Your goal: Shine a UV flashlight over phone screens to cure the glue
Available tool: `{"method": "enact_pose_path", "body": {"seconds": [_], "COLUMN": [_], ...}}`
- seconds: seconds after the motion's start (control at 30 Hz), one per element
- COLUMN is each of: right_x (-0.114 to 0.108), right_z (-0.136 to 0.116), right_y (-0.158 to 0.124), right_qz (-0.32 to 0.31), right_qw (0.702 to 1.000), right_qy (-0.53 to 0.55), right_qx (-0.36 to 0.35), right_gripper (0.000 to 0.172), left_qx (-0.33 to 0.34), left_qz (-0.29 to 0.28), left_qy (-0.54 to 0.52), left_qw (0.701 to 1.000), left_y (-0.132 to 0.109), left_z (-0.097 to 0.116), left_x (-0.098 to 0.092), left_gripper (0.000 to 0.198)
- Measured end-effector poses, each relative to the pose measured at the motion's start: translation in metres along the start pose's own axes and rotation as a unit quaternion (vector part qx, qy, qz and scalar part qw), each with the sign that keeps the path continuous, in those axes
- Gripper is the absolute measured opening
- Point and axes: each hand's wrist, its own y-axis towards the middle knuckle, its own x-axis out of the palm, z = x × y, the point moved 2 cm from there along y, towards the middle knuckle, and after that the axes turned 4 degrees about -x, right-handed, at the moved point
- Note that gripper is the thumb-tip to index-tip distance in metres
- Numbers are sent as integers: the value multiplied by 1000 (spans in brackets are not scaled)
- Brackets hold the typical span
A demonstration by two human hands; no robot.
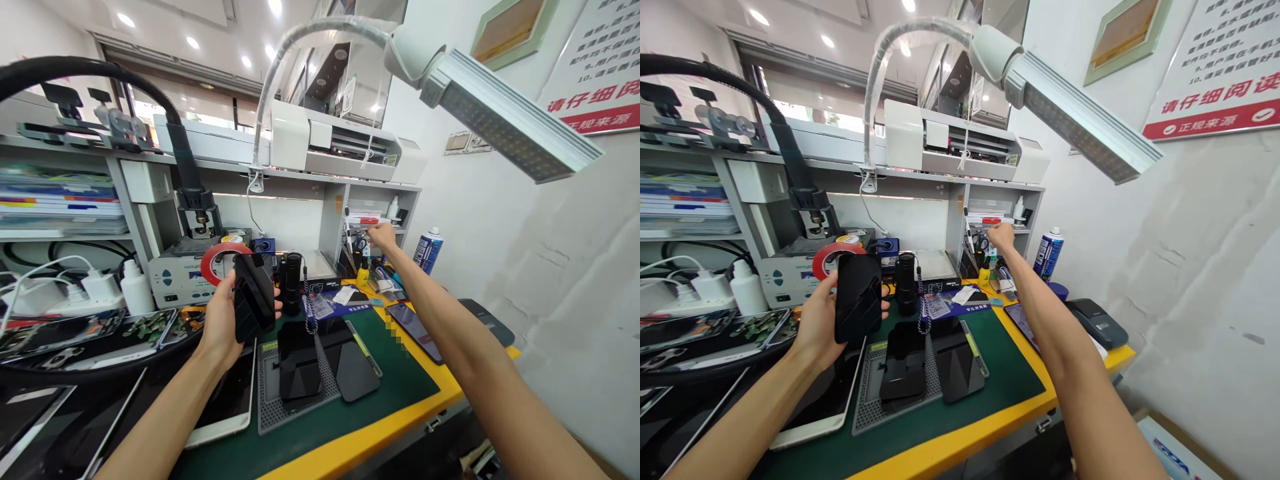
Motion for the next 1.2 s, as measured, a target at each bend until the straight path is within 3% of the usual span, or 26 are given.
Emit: {"method": "enact_pose_path", "body": {"seconds": [0.33, 0.77, 1.2], "right_x": [16, 17, 18], "right_z": [14, 3, 19], "right_y": [7, 19, 14], "right_qz": [-37, -11, -105], "right_qw": [996, 999, 991], "right_qy": [41, -41, 51], "right_qx": [73, 8, 67], "right_gripper": [35, 35, 34], "left_qx": [-13, 2, -12], "left_qz": [-3, -2, 17], "left_qy": [9, 16, 11], "left_qw": [1000, 1000, 1000], "left_y": [1, 4, 3], "left_z": [-1, -3, -2], "left_x": [-1, -2, -1], "left_gripper": [58, 55, 54]}}
